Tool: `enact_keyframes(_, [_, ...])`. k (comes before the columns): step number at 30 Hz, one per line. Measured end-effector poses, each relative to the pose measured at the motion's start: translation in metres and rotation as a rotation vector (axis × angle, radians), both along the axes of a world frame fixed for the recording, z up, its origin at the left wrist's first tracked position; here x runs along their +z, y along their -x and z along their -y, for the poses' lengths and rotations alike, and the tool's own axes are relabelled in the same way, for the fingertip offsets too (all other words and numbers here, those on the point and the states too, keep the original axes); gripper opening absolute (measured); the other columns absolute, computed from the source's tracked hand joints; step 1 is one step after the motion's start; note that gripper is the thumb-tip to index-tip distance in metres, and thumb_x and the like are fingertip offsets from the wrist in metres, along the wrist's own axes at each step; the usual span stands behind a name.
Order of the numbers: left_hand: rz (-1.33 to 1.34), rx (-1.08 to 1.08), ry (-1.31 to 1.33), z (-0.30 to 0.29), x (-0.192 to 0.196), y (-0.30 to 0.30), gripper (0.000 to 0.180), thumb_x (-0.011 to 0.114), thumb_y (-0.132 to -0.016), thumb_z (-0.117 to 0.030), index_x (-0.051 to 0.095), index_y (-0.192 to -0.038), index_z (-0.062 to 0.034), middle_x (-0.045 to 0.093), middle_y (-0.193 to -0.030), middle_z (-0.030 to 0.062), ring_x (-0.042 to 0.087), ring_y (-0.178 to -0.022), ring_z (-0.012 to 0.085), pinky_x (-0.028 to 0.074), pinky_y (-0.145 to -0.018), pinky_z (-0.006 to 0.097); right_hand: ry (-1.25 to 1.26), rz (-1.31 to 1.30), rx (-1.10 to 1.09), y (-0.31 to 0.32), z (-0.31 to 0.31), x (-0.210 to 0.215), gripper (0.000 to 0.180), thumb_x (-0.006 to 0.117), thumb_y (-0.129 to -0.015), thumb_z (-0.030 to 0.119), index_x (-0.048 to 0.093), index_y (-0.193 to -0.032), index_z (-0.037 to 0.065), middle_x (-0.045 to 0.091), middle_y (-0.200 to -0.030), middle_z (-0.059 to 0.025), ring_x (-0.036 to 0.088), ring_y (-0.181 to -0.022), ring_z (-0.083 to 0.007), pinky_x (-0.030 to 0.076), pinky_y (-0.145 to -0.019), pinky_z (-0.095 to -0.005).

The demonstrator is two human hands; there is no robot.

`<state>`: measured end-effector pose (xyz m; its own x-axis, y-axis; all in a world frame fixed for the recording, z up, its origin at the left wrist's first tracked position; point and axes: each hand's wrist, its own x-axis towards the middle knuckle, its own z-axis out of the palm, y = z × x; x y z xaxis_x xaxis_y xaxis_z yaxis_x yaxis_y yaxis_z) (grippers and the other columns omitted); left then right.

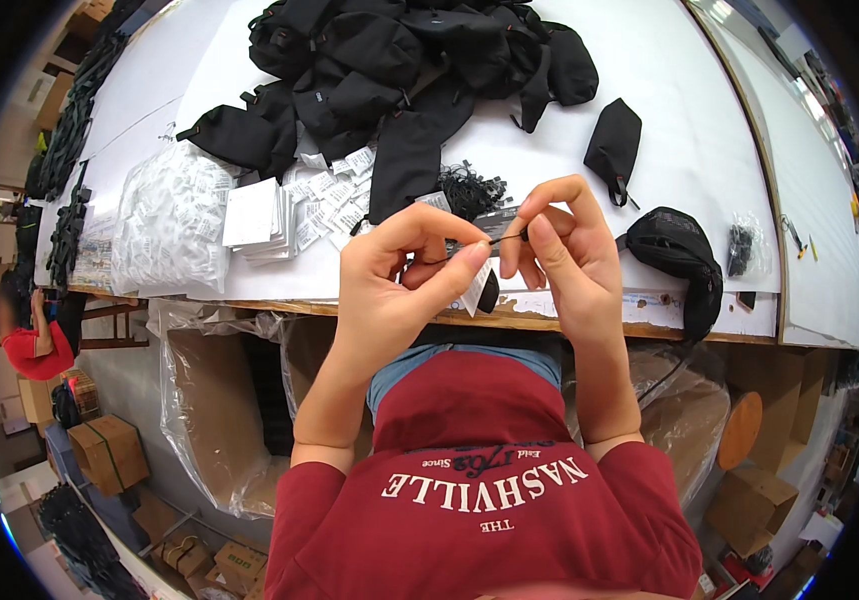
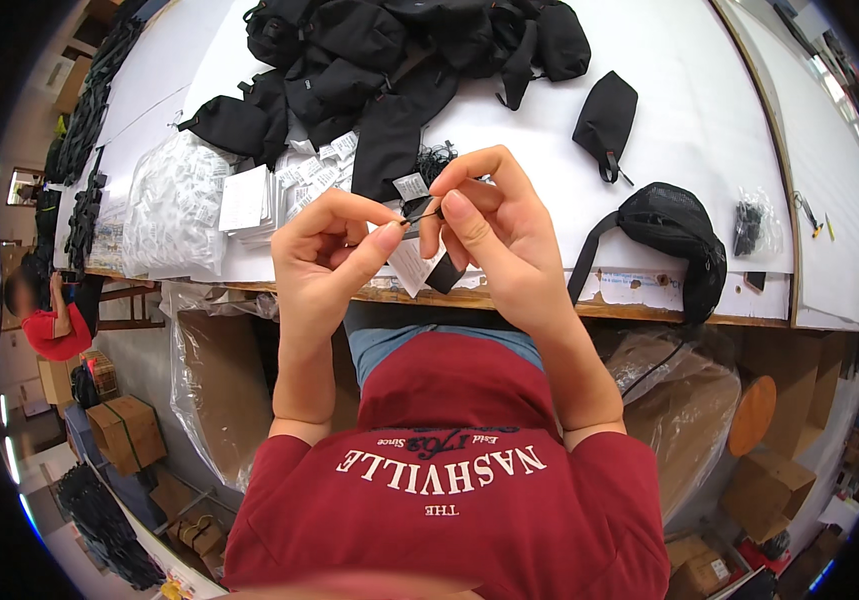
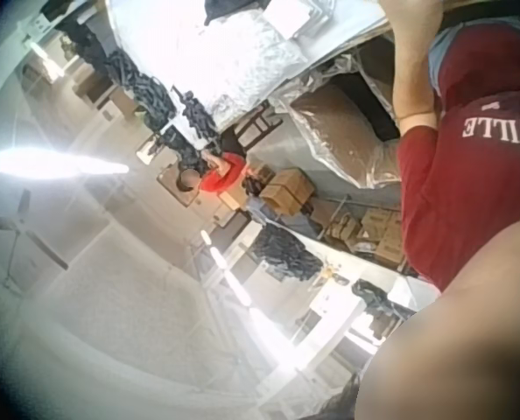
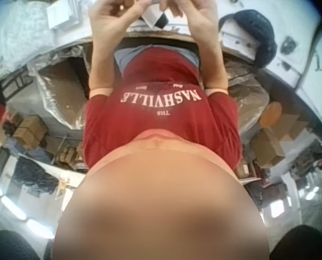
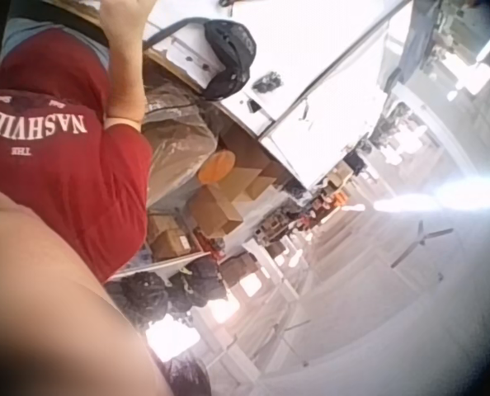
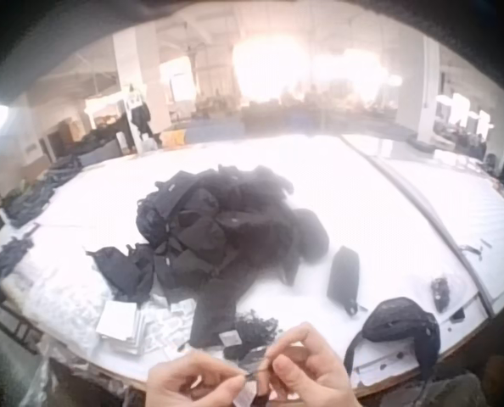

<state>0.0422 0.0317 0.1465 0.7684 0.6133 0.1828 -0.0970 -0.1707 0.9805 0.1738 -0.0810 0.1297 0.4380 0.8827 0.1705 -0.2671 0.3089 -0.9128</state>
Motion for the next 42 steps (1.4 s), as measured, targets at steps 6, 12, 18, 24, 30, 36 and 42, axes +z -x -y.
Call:
enact_keyframes(6, [-0.053, -0.045, 0.001, 0.000, -0.006, -0.001, 0.004, 0.067, -0.079, -0.005, 0.063, -0.081, -0.0027, 0.035, -0.055, -0.0085, 0.027, -0.050, 0.0003, 0.019, -0.047, 0.019, -0.023, -0.011, -0.052, 0.006, -0.005, -0.005, 0.010, 0.051, -0.095, 0.012, 0.048, -0.101, 0.004, 0.053, -0.082, -0.0013, 0.048, -0.072, -0.0060, 0.037, -0.063, -0.0189])
enact_keyframes(12, [-0.062, -0.021, -0.005, 0.000, -0.006, -0.001, 0.004, 0.066, -0.079, -0.004, 0.062, -0.079, -0.0028, 0.034, -0.055, -0.0085, 0.027, -0.050, 0.0004, 0.019, -0.047, 0.019, -0.020, 0.036, -0.045, 0.011, -0.004, -0.006, 0.012, 0.055, -0.092, 0.006, 0.049, -0.101, 0.003, 0.053, -0.085, -0.0011, 0.049, -0.075, -0.0069, 0.040, -0.066, -0.0199])
enact_keyframes(18, [-0.022, -0.008, 0.039, 0.002, -0.008, -0.001, 0.005, 0.067, -0.080, -0.002, 0.062, -0.081, -0.0017, 0.036, -0.058, -0.0100, 0.025, -0.052, -0.0016, 0.015, -0.048, 0.018, -0.085, 0.046, -0.206, 0.017, -0.010, -0.012, 0.014, 0.058, -0.090, 0.004, 0.049, -0.101, 0.003, 0.053, -0.086, -0.0019, 0.051, -0.076, -0.0069, 0.041, -0.067, -0.0201])
enact_keyframes(24, [-0.009, 0.031, 0.015, 0.004, -0.009, -0.004, 0.005, 0.066, -0.079, -0.002, 0.061, -0.079, -0.0015, 0.033, -0.055, -0.0084, 0.026, -0.051, 0.0004, 0.019, -0.047, 0.019, -0.098, 0.074, -0.257, 0.023, -0.014, -0.016, 0.015, 0.058, -0.088, 0.000, 0.049, -0.101, 0.002, 0.054, -0.088, -0.0023, 0.052, -0.078, -0.0077, 0.042, -0.068, -0.0202])
enact_keyframes(30, [-0.033, 0.012, 0.018, 0.002, -0.012, -0.004, 0.006, 0.067, -0.079, -0.002, 0.061, -0.078, -0.0013, 0.032, -0.055, -0.0084, 0.026, -0.051, 0.0003, 0.019, -0.047, 0.019, -0.162, 0.574, -0.534, 0.025, -0.016, -0.026, 0.016, 0.061, -0.083, -0.005, 0.053, -0.095, 0.001, 0.058, -0.083, -0.0062, 0.050, -0.067, -0.0103, 0.042, -0.061, -0.0218])
enact_keyframes(36, [-0.032, 0.003, 0.044, -0.001, -0.016, -0.003, 0.006, 0.067, -0.079, -0.003, 0.061, -0.078, -0.0018, 0.032, -0.056, -0.0085, 0.025, -0.051, 0.0001, 0.019, -0.047, 0.019, -0.198, 0.544, -0.500, 0.026, -0.016, -0.029, 0.016, 0.061, -0.082, -0.007, 0.054, -0.094, 0.001, 0.059, -0.082, -0.0072, 0.050, -0.067, -0.0109, 0.043, -0.062, -0.0226])
enact_keyframes(42, [-0.018, -0.003, 0.054, 0.001, -0.017, -0.005, 0.006, 0.067, -0.080, -0.004, 0.062, -0.079, -0.0020, 0.032, -0.057, -0.0088, 0.025, -0.052, -0.0001, 0.019, -0.048, 0.019, -0.144, 0.148, -0.346, 0.023, -0.014, -0.026, 0.017, 0.055, -0.088, -0.005, 0.046, -0.101, 0.001, 0.053, -0.090, -0.0059, 0.053, -0.076, -0.0112, 0.045, -0.070, -0.0233])
